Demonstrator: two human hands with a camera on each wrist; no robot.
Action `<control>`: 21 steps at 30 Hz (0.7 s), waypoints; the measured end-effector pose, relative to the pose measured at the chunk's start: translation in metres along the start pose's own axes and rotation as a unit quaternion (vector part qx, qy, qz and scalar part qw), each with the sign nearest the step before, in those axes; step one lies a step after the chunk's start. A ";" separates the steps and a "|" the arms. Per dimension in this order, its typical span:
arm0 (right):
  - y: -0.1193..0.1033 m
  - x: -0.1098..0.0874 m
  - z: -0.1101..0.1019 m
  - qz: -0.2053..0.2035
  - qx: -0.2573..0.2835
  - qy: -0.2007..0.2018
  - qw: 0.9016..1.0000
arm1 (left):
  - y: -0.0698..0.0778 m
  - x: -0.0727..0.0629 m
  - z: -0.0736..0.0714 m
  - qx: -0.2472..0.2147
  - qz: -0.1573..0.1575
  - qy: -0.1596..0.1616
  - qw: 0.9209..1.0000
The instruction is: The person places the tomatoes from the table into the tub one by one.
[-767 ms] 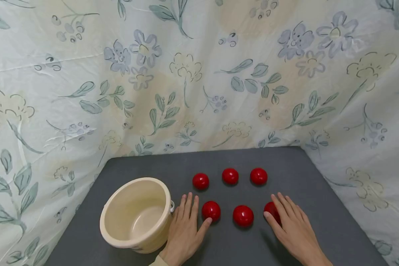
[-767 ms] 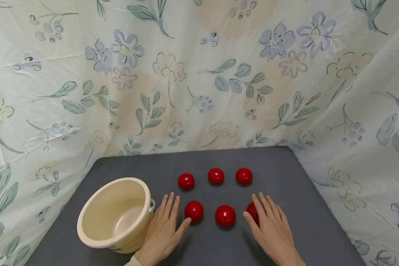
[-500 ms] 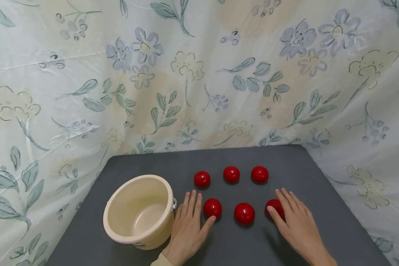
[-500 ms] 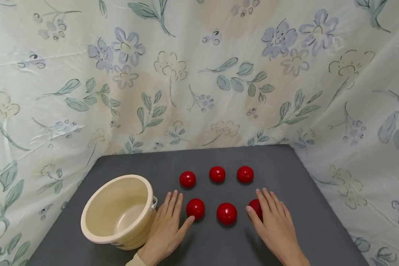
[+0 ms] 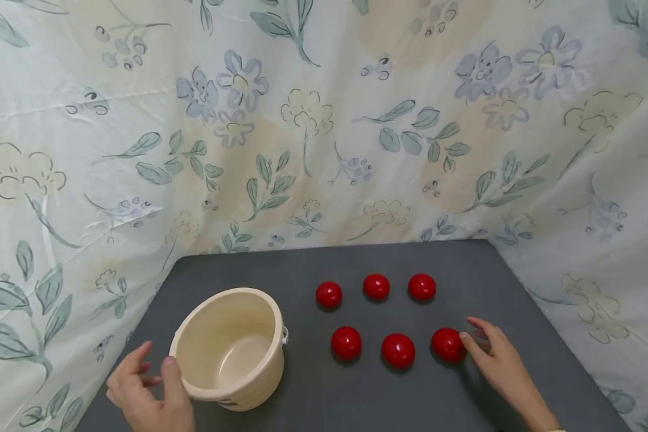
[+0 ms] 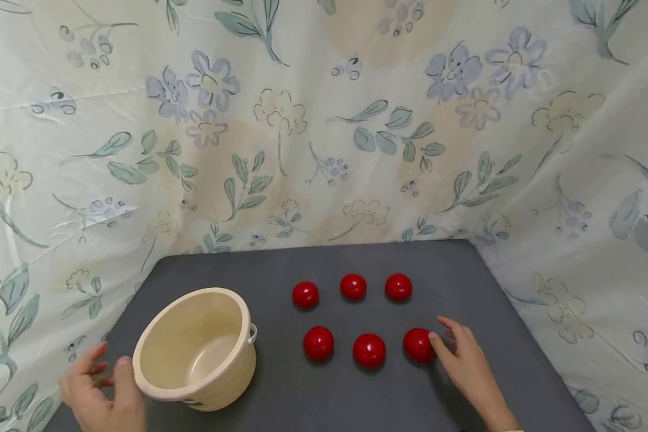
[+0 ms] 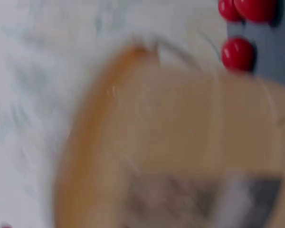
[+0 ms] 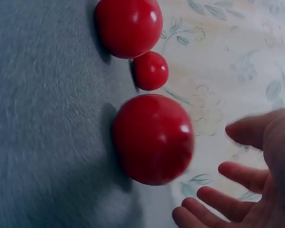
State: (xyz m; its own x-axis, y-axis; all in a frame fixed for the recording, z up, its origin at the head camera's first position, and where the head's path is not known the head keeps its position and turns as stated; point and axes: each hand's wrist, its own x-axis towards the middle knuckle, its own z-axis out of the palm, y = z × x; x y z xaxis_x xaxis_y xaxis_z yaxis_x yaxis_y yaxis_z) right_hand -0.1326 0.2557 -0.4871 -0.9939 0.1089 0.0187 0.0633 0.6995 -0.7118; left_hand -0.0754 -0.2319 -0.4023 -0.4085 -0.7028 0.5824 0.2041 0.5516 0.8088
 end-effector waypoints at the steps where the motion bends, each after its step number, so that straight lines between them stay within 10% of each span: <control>1: 0.004 0.002 0.001 0.011 0.009 -0.005 1.000 | -0.008 0.007 -0.001 0.010 -0.066 0.002 0.998; 4: 0.012 0.009 0.004 0.041 0.039 -0.017 0.998 | -0.032 0.018 0.001 0.038 -0.224 -0.033 0.973; 6: 0.014 0.012 0.007 0.055 0.051 -0.029 0.997 | -0.044 0.019 0.001 0.045 -0.268 -0.060 0.960; 14: 0.024 0.005 0.027 0.019 -0.018 -0.009 1.000 | -0.058 0.012 0.006 0.061 -0.321 -0.107 0.939; 21: 0.028 0.006 0.035 0.002 -0.077 0.016 0.997 | -0.060 0.009 0.022 0.016 -0.309 -0.091 0.946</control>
State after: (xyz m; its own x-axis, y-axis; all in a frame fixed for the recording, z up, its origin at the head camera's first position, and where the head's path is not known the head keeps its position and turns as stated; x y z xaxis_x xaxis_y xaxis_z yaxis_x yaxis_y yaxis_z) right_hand -0.1402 0.2510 -0.5317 -0.9902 0.1336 0.0404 0.0835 0.7986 -0.5961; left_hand -0.1109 -0.2616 -0.4473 -0.5886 -0.8079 -0.0282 -0.1503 0.0751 0.9858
